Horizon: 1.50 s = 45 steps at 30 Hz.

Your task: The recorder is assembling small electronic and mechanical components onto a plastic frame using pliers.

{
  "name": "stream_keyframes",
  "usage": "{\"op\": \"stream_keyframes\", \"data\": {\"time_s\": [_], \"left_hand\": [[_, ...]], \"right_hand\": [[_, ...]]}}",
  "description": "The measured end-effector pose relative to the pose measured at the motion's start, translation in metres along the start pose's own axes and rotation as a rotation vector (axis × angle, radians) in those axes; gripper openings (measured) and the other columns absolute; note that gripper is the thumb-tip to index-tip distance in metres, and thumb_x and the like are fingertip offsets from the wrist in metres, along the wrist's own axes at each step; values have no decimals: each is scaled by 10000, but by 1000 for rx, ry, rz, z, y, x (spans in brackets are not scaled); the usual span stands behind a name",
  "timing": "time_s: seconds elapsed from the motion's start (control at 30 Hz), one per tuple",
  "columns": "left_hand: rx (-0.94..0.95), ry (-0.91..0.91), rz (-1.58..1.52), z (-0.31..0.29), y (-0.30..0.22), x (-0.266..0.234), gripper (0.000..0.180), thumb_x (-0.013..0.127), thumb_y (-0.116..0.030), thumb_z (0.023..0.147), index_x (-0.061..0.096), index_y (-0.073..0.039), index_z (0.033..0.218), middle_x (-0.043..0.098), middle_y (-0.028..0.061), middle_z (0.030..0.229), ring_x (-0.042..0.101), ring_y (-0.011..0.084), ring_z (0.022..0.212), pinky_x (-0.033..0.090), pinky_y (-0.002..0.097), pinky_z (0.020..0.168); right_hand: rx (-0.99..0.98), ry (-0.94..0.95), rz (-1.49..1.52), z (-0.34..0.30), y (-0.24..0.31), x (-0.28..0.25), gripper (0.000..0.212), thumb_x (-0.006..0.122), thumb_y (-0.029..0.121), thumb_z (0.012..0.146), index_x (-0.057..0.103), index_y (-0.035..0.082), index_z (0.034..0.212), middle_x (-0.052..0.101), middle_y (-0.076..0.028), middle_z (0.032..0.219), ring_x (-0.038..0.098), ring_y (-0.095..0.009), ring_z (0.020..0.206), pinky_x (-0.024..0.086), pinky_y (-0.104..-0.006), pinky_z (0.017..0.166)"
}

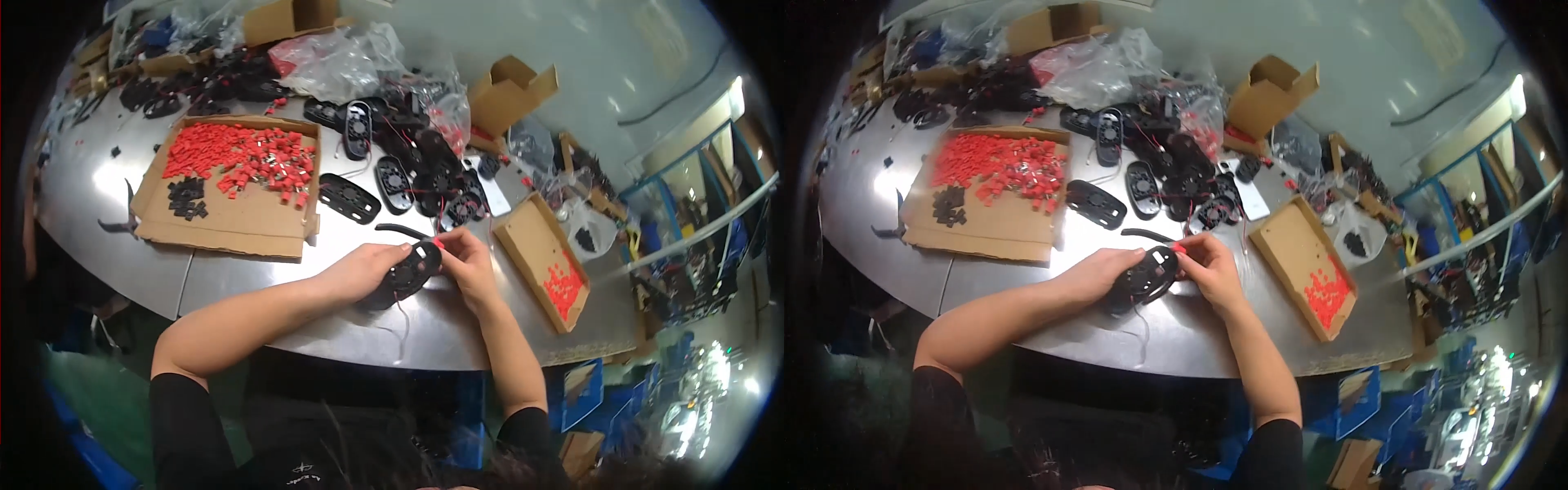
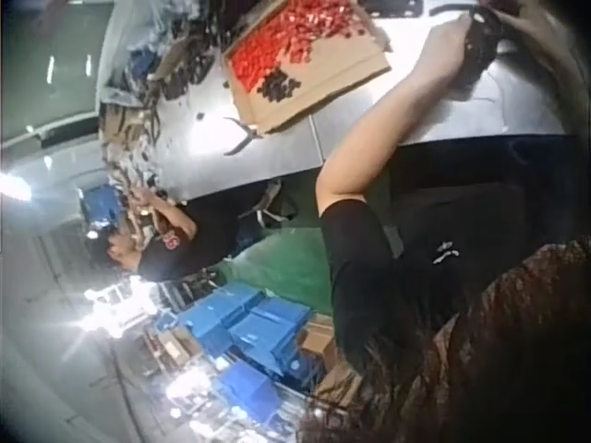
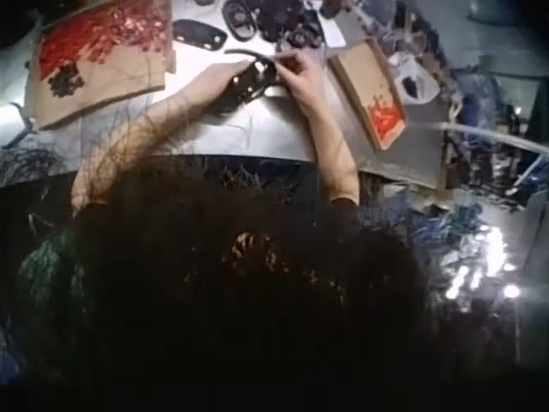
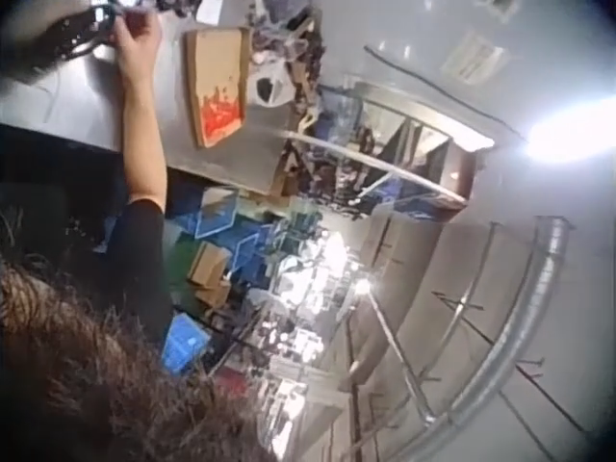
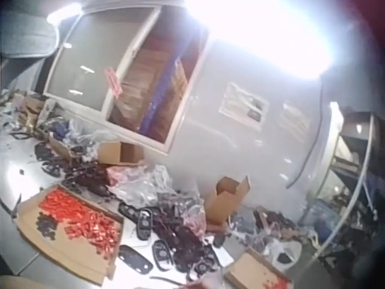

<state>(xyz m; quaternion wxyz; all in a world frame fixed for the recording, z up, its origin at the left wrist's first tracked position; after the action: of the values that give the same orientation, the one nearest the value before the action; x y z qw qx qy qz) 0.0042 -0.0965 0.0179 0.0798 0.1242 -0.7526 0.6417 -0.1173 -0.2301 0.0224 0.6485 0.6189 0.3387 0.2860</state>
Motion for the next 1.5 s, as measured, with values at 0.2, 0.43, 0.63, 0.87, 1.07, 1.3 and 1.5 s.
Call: {"op": "stream_keyframes", "data": {"time_s": [0.2,0.43,0.63,0.87,1.07,1.3,1.5], "left_hand": [[59,-61,-24,-4,-9,4,382,393,-326,1138,622,-22,1103,699,68,919,666,122,764,533,272,706],[110,-283,30,-7,-14,-24,309,457,-301,1130,603,-36,1191,638,-34,990,569,17,906,482,206,791],[134,-233,70,-11,-13,-11,306,419,-279,1138,574,-37,1243,642,11,1075,574,48,967,480,226,861],[296,12,272,-25,-37,18,592,621,-233,1026,320,-91,1516,559,84,1285,540,140,1130,440,306,965],[196,-29,167,-19,-17,13,487,504,-264,1088,343,-45,1492,591,97,1264,546,128,1142,464,313,970],[-268,-73,-344,-18,28,2,585,454,-536,1048,566,-64,1375,668,126,1263,652,228,1160,511,399,1048],[-59,105,-158,-16,-7,21,722,581,-481,997,374,-64,1549,607,133,1330,638,221,1176,494,382,1058]], "right_hand": [[29,105,97,-4,-1,13,184,717,106,974,637,-3,1100,710,-44,947,653,-77,807,530,-240,683],[-7,170,96,-12,1,22,192,726,54,937,620,-3,1087,698,-36,947,643,-76,813,511,-246,693],[-82,194,12,-23,17,34,209,725,47,938,622,2,1114,704,-46,981,666,-88,863,538,-251,733],[-100,174,172,-30,24,33,219,734,37,932,614,-4,1111,702,-66,1015,690,-114,884,572,-276,793],[-281,111,85,-34,30,32,230,741,13,914,617,-20,1105,705,-96,1037,699,-140,832,579,-294,795],[-693,-20,-261,-49,70,32,262,778,-39,816,685,-24,1060,713,-112,880,680,-154,726,553,-280,653],[-730,-15,-374,-53,76,35,244,784,-5,821,692,-16,1047,704,-96,842,641,-151,652,508,-279,586]]}}
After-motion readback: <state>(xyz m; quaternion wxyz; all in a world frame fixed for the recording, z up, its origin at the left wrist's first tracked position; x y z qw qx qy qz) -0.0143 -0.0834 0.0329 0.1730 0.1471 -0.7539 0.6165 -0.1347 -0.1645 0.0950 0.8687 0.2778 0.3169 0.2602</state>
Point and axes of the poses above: each hand's wrist, its own z-axis towards the middle knuckle, its own x-axis out of the palm, y = z × x, the point moved 8 cm from there along z, towards the middle knuckle
